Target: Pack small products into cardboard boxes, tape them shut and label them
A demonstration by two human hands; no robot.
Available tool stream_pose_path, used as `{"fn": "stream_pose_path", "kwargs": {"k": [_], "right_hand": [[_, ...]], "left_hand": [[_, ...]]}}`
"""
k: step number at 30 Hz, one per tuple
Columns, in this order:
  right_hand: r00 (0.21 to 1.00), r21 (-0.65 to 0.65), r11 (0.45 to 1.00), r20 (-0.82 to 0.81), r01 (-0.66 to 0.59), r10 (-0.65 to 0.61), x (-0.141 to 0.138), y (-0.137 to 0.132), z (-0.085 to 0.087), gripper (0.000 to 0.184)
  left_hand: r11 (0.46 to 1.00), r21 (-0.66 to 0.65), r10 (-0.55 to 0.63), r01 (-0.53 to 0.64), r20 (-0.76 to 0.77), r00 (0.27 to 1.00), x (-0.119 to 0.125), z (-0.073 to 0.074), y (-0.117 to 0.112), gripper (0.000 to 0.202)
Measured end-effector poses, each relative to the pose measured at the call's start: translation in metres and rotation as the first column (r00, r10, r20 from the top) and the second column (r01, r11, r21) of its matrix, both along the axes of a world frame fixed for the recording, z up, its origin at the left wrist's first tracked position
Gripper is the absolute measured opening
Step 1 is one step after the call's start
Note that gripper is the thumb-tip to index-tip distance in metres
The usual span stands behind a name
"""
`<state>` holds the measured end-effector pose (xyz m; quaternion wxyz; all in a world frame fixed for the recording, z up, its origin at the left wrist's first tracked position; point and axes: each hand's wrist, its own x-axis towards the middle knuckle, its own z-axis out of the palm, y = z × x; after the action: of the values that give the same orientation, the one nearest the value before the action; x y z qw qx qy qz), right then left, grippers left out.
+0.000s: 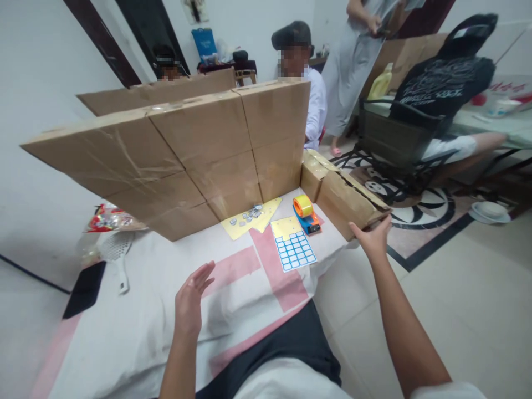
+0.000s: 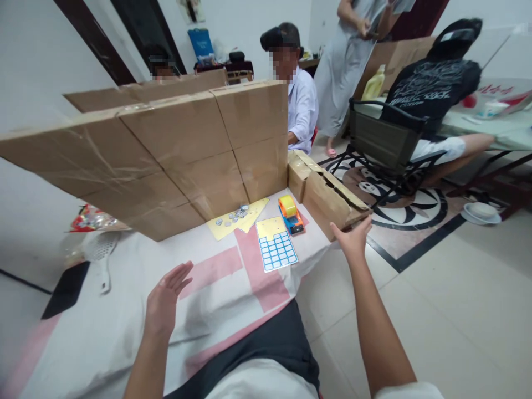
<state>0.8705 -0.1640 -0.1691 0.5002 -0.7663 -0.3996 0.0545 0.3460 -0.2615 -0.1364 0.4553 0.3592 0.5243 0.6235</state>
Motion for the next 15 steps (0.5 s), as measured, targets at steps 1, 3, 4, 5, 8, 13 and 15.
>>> {"fn": "stream_pose_path", "kwargs": {"k": [1, 3, 4, 5, 8, 13, 15], "right_hand": [[1.0, -0.027, 1.0, -0.014, -0.013, 0.013, -0.001, 0.013, -0.001, 0.138], [0.998, -0.061, 0.996, -0.041, -0.058, 0.056, -0.003, 0.039, -0.001, 0.145], [0.995, -0.063, 0.995, -0.054, -0.082, 0.079, -0.004, 0.052, 0.0, 0.147], [0.993, -0.062, 0.993, -0.065, -0.105, 0.101, -0.006, 0.064, 0.002, 0.149], [0.986, -0.055, 0.987, -0.082, -0.15, 0.146, -0.01, 0.095, 0.005, 0.156], [0.986, -0.002, 0.987, -0.038, -0.163, 0.162, -0.014, 0.112, 0.006, 0.156], [0.986, 0.011, 0.986, -0.008, -0.167, 0.167, -0.013, 0.11, 0.005, 0.152]], "left_hand": [[1.0, -0.008, 0.029, -0.029, -0.007, 1.0, -0.007, -0.001, -0.005, 0.049], [0.996, -0.032, 0.088, -0.088, -0.022, 0.996, -0.02, -0.003, -0.015, 0.051], [0.992, -0.05, 0.112, -0.114, -0.029, 0.993, -0.026, -0.004, -0.019, 0.052], [0.988, -0.068, 0.134, -0.136, -0.035, 0.99, -0.031, -0.005, -0.024, 0.053], [0.978, -0.107, 0.176, -0.18, -0.045, 0.983, -0.042, -0.009, -0.035, 0.055], [0.981, -0.07, 0.174, -0.18, -0.085, 0.981, -0.047, -0.01, -0.031, 0.055], [0.991, -0.024, 0.129, -0.133, -0.127, 0.984, -0.039, -0.006, -0.017, 0.051]]}}
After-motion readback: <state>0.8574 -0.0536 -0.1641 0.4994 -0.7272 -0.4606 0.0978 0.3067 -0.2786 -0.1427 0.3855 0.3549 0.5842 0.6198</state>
